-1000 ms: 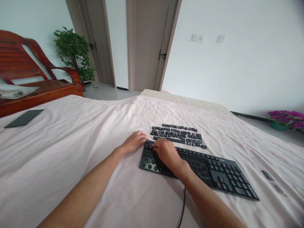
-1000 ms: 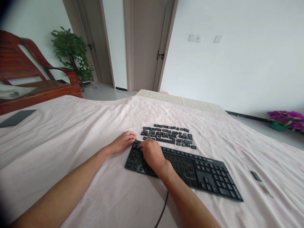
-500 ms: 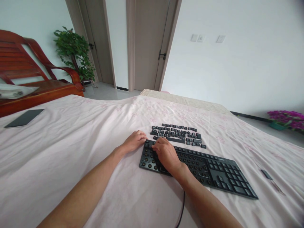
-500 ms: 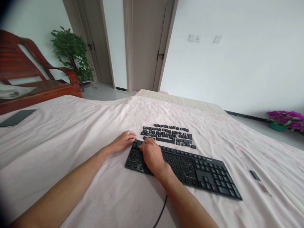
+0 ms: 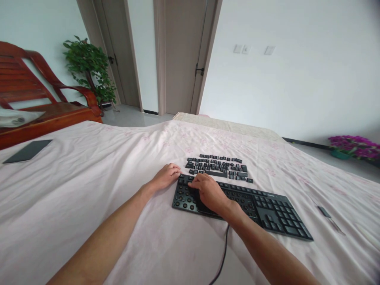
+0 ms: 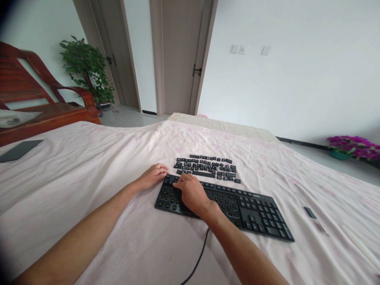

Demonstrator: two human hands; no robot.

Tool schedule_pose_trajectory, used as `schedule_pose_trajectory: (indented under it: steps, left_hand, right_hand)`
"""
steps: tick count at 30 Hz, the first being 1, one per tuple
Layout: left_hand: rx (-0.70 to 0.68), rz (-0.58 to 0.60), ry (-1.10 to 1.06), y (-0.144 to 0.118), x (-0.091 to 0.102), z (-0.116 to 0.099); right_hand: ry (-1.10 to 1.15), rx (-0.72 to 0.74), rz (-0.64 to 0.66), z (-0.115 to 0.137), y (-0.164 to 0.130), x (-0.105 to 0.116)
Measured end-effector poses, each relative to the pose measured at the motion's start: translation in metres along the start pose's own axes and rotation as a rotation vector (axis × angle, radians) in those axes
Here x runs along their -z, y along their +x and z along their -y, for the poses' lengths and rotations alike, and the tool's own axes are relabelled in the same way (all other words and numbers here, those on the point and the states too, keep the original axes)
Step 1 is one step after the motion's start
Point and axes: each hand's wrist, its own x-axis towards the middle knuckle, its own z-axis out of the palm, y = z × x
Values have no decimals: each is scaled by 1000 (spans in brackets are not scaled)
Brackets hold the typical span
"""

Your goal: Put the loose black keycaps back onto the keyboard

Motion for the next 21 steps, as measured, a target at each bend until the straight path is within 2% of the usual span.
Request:
schedule_pose_trajectory:
  steps: [3, 5, 7, 13, 18, 21]
  left_hand:
    - [35, 15, -7, 0, 0, -2]
    - [34, 19, -17, 0, 0, -2]
    - [40, 9, -19, 0, -1, -1]
    - [44, 1, -32, 0, -1, -4]
    - [63, 1, -42, 0, 0, -7]
    - [65, -5, -4, -3, -3, -8]
  right_hand:
    - [160, -51, -166, -24, -10, 11]
    - [188, -165, -294, -46, -21, 21]
    - [159, -269, -364, -70, -35, 35]
    - [-40, -716, -335, -144, -89, 76]
    - [-328, -864, -241, -184, -136, 91]
    - [-357, -985, -200, -195, -156, 93]
